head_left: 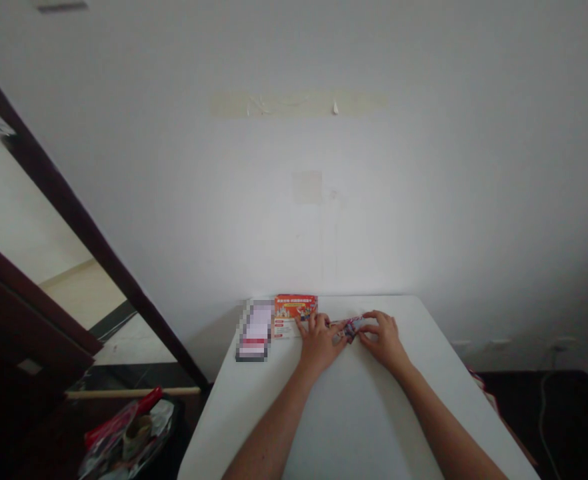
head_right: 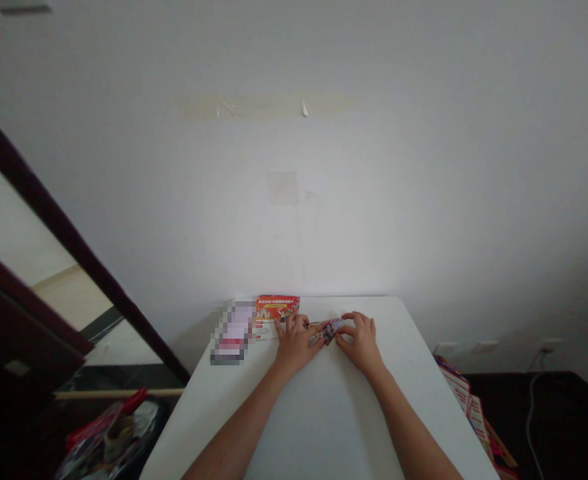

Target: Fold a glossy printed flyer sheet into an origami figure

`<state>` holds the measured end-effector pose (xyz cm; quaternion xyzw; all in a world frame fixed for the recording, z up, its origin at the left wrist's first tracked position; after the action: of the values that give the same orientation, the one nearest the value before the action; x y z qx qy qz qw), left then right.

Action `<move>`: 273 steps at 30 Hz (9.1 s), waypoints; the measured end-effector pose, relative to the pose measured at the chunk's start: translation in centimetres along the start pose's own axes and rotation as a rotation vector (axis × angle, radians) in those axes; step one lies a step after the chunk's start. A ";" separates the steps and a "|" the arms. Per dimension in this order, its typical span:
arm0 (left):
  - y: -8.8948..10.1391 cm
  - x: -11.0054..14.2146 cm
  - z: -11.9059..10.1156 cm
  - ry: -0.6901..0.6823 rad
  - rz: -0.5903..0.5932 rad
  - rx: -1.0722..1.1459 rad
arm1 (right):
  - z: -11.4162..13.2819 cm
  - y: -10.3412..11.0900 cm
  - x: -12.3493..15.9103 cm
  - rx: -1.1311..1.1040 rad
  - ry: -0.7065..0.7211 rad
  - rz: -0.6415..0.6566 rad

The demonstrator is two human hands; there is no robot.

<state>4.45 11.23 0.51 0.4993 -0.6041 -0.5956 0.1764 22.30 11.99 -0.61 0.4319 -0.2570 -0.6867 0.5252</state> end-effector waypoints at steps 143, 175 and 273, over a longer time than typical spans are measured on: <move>-1.0 -0.4 0.7 0.043 0.086 0.019 | -0.9 1.1 -0.2 0.029 -0.199 -0.112; -0.5 0.2 1.1 0.088 -0.028 -0.008 | -2.0 1.0 -0.8 0.038 -0.135 -0.233; 0.0 0.3 -0.5 0.013 -0.105 0.294 | -0.4 -1.3 -0.1 -0.503 -0.127 0.102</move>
<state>4.68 10.71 0.53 0.5546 -0.6566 -0.5057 0.0739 22.03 12.52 -1.79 0.2304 -0.1322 -0.7275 0.6326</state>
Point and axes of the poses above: each hand's wrist, its own x-axis away from the middle knuckle, its own y-axis out of the back of the hand, z = x × y, the point moved 9 cm from there along -x, towards the middle knuckle, and after that the axes turned 14 degrees about -y, right-handed, at the moved point
